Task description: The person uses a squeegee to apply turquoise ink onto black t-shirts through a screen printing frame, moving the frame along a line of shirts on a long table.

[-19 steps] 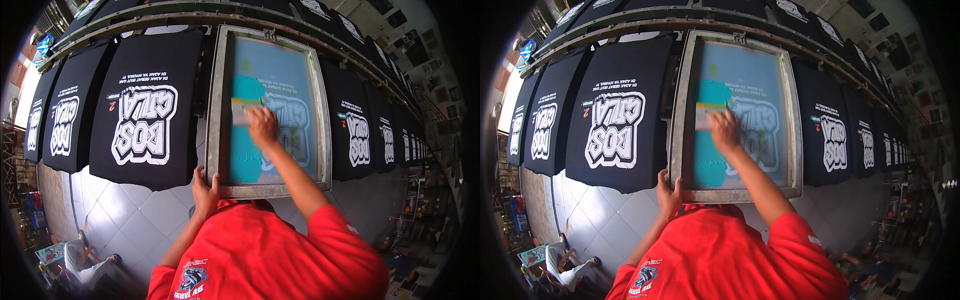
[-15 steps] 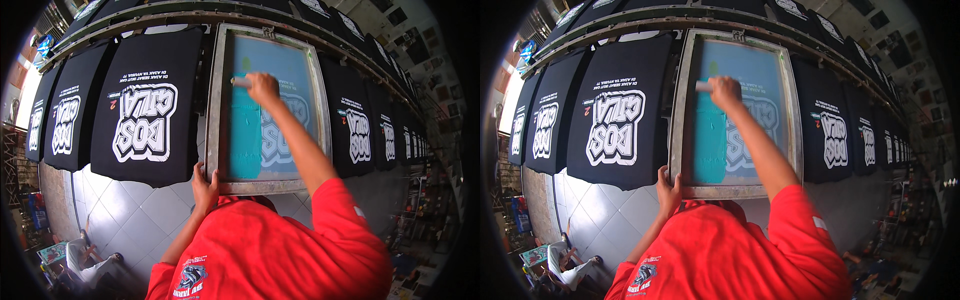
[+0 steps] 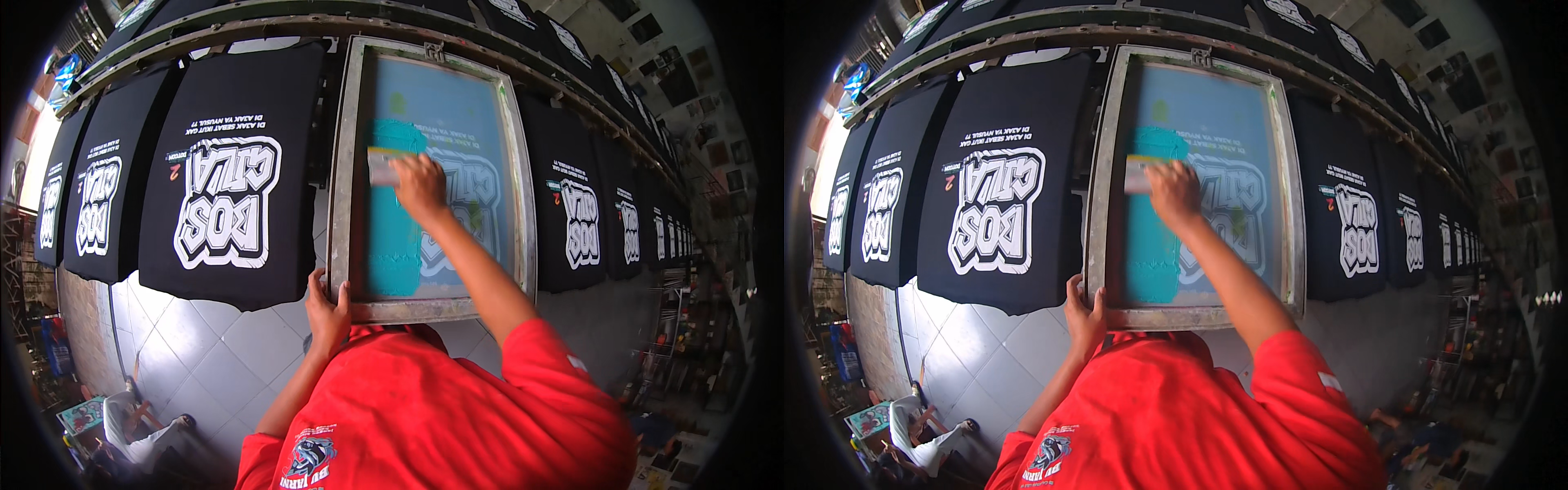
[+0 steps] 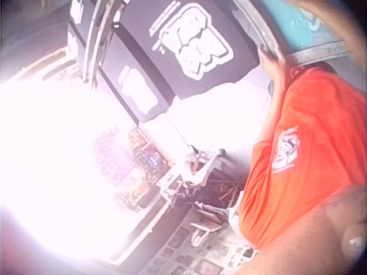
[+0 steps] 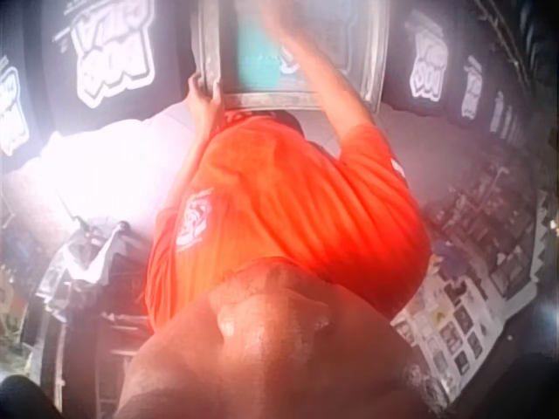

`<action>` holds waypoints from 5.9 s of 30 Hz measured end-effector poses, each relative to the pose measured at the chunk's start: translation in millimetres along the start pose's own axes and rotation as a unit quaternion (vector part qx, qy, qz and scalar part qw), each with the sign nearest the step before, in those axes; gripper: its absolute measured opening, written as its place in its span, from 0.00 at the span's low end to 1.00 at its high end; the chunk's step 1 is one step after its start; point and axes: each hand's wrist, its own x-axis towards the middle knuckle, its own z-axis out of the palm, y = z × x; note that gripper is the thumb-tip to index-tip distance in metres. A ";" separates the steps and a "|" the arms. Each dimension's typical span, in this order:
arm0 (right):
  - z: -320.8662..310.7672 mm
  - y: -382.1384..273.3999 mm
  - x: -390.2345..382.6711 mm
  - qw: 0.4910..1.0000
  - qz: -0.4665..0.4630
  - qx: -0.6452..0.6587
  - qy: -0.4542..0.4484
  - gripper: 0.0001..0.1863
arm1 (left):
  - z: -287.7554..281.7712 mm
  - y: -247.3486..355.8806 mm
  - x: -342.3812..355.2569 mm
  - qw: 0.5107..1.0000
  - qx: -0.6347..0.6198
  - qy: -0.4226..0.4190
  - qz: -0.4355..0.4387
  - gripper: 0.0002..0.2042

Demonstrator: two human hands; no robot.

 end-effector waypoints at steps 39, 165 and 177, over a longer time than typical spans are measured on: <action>-141.6 99.9 -281.5 0.876 0.473 0.059 0.077 0.29 | -6.6 -22.7 20.1 0.996 0.023 -0.086 0.009 0.23; 68.2 -368.9 305.9 0.976 0.180 0.039 -0.113 0.19 | -431.3 -153.6 215.0 0.990 0.121 -0.065 -0.015 0.20; 105.8 -380.1 298.4 0.992 0.031 0.065 -0.106 0.12 | -429.4 -147.9 215.1 0.989 0.123 -0.066 -0.038 0.19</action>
